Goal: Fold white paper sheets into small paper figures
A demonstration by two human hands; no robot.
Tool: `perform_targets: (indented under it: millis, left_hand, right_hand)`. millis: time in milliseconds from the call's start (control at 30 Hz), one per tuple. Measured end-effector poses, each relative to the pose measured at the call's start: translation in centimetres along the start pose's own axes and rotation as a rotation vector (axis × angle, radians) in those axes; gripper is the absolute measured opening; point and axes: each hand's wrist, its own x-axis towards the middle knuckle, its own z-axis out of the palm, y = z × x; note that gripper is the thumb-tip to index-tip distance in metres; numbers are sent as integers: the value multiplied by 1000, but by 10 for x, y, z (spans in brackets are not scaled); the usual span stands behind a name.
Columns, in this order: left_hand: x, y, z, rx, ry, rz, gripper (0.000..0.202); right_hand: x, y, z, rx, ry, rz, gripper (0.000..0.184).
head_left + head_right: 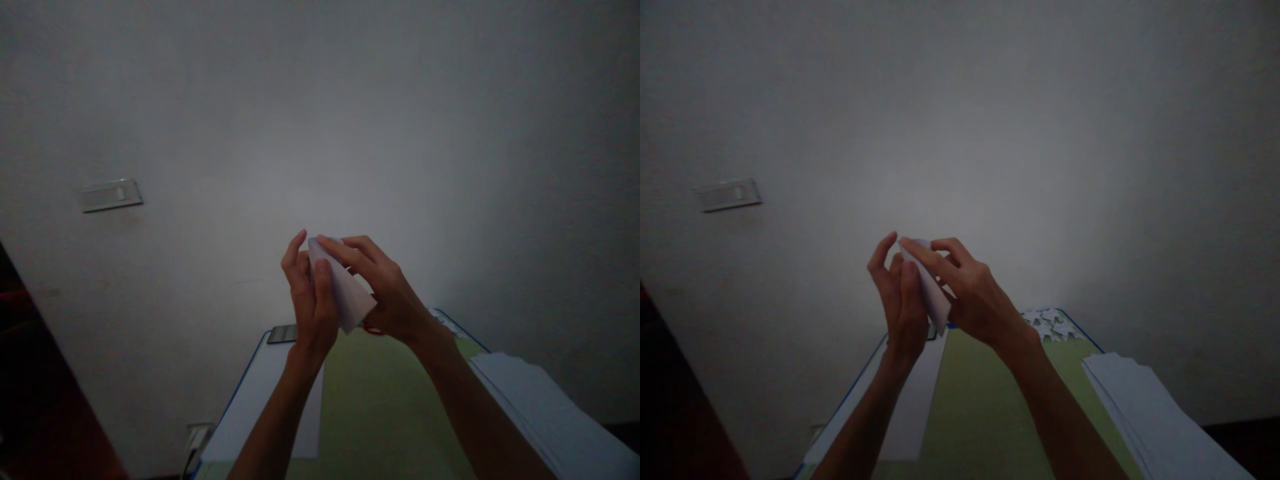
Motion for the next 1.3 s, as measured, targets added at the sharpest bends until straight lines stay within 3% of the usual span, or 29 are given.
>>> perform_targets:
  millis: [167,633,1300]
  left_hand:
    - [0,-7,-8,213,-18,91,39]
    - [0,-4,-9,266,-55,120,41]
    - [1,6,-11,320,-84,105,40]
  right_hand:
    - [-1,0,-2,-4,-27,34,78]
    - [4,-1,-5,81,1,14,65]
    - [5,-1,-10,62,-54,21,69]
